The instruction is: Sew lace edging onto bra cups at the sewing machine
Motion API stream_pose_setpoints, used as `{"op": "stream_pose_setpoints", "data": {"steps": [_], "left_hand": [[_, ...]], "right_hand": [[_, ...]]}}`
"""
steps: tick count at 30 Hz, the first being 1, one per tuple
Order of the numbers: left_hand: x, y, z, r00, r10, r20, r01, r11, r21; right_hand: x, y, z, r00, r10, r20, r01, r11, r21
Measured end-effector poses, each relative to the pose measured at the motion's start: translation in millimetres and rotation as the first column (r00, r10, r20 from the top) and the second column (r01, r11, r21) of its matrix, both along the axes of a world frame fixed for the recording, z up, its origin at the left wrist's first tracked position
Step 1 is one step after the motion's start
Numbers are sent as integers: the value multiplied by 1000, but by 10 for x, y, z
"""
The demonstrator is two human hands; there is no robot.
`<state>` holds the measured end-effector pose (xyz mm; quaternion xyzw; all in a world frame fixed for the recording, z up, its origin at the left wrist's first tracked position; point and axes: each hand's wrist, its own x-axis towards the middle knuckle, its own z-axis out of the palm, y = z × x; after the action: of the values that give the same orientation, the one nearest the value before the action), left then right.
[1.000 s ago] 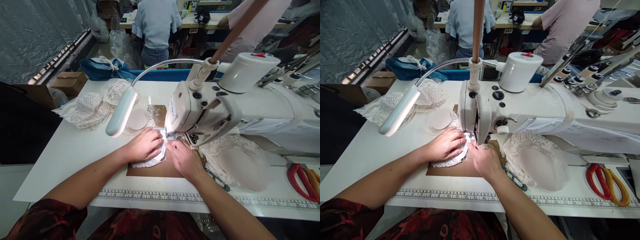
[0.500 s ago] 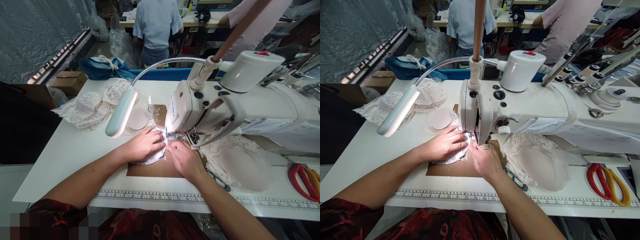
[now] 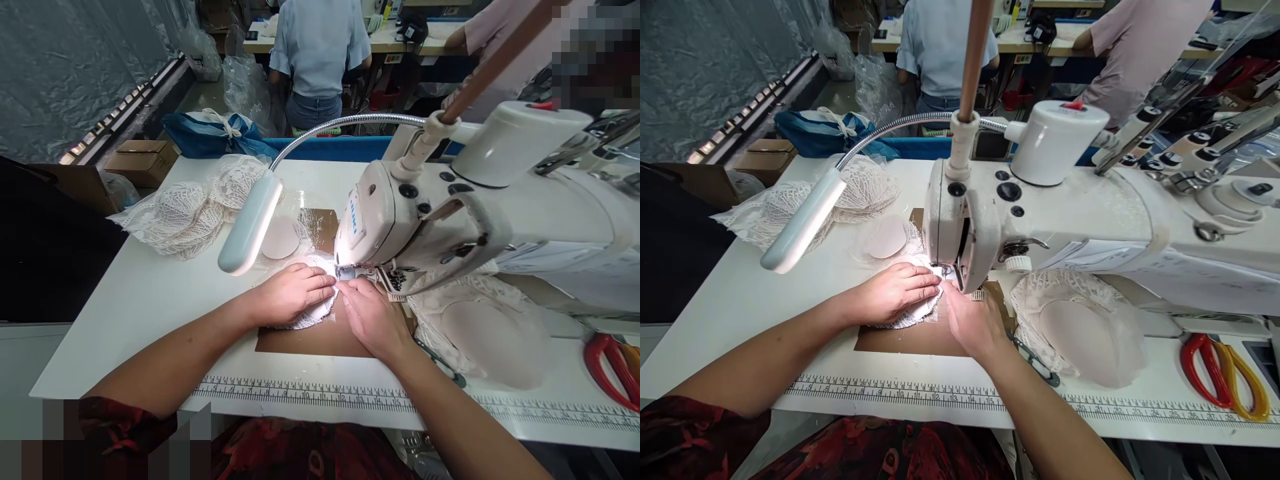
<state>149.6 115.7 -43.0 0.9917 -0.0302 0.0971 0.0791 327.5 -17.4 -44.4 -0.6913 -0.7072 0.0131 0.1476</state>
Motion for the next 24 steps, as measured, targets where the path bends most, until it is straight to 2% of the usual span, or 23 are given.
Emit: {"op": "stream_pose_setpoints", "data": {"steps": [11, 24], "left_hand": [[55, -47, 43, 996, 83, -30, -82, 995, 49], [76, -6, 25, 993, 117, -12, -117, 993, 36]], "right_hand": [[9, 28, -84, 996, -26, 82, 24, 999, 29], [46, -35, -82, 999, 5, -34, -4, 999, 53]]}}
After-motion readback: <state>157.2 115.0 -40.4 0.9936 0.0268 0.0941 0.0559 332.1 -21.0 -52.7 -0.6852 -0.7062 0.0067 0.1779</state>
